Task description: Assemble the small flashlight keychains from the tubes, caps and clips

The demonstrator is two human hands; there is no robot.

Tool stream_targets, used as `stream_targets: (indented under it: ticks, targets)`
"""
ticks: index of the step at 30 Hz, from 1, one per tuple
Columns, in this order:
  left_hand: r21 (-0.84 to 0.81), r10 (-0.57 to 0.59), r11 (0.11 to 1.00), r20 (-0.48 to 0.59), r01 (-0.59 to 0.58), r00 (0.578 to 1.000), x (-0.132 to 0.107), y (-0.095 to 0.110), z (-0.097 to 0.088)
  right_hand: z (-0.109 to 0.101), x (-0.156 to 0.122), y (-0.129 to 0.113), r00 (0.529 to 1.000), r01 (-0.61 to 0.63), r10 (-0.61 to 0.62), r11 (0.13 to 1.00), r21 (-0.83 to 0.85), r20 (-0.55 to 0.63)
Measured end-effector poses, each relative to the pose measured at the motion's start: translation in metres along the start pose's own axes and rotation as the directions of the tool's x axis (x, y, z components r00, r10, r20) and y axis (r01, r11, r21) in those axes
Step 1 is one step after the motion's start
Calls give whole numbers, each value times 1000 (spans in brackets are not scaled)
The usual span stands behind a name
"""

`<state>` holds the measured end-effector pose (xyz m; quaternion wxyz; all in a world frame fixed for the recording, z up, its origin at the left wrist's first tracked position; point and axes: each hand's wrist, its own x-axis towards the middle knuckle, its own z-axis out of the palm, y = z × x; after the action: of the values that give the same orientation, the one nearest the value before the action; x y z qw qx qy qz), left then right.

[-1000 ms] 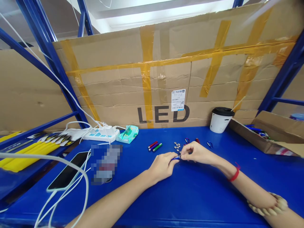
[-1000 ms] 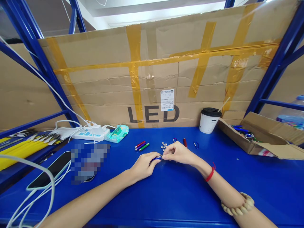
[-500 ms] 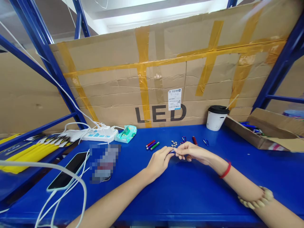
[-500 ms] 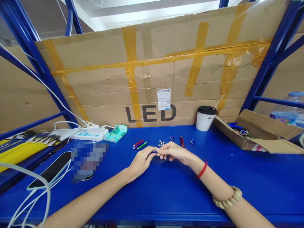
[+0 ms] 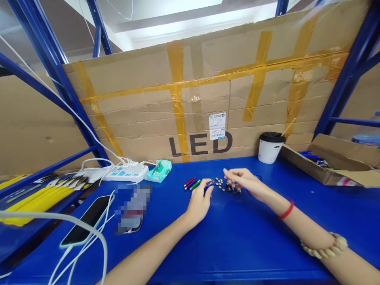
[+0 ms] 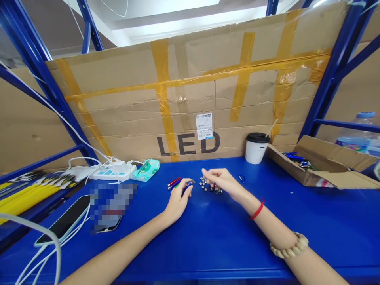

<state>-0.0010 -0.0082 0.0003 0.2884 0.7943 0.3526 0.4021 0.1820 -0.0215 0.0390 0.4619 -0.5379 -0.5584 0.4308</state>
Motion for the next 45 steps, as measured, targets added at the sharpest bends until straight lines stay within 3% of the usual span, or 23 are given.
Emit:
stream_targets:
  ticks: [2, 5, 8, 9, 11, 13, 14, 23, 28, 33, 37, 39, 42, 43, 45]
  targets:
    - [-25, -31, 999, -19, 31, 999, 1, -2, 1, -11, 3, -2, 981, 58, -45, 996, 66, -186]
    - [-48, -51, 998, -41, 49, 998, 2, -2, 1, -33, 7, -3, 904, 125, -89, 990, 59, -419]
    - [-68, -87, 994, -52, 84, 995, 2, -1, 2, -53, 9, 1, 833, 62, -156, 980, -192, -530]
    - [-77, -102, 992, -50, 98, 993, 2, -1, 2, -58, 9, 3, 822, -22, -179, 939, -344, -541]
    - [-93, -126, 988, -43, 121, 991, 2, 0, 2, -66, 9, 7, 825, -238, -186, 741, -627, -533]
    - [-105, -134, 986, -38, 129, 990, 3, 0, 2, -70, 8, 12, 842, -382, -144, 522, -763, -520]
    - [-109, -134, 986, -37, 129, 990, 3, -1, 2, -71, 8, 14, 848, -415, -117, 460, -785, -517]
    - [-88, -120, 989, 12, 120, 993, 2, 1, 1, -76, 9, 24, 856, -485, 6, 359, -798, -517]
    - [-75, -132, 989, -40, 129, 990, 4, -3, 2, -67, 8, 21, 873, -456, 1, 350, -818, -487]
    - [-47, -149, 988, -46, 147, 988, 3, -2, 0, -58, 6, 12, 919, -346, -35, 406, -846, -392]
    - [-33, -178, 984, -35, 177, 983, 3, 1, -1, -69, 2, 10, 943, -325, 111, 517, -792, -315]
    - [-38, -196, 980, -29, 195, 980, 4, 1, 0, -77, 0, 9, 957, -288, 198, 614, -735, -209]
    - [-28, -184, 983, -28, 184, 982, 6, -1, 1, -79, -4, 6, 977, -114, 204, 747, -655, 63]
    - [-22, -173, 985, -27, 172, 985, 6, -3, 2, -77, -5, 4, 960, -56, 213, 782, -621, 182]
    - [-17, -153, 988, -22, 152, 988, 7, -5, 3, -67, -8, -1, 872, -7, 276, 833, -553, 404]
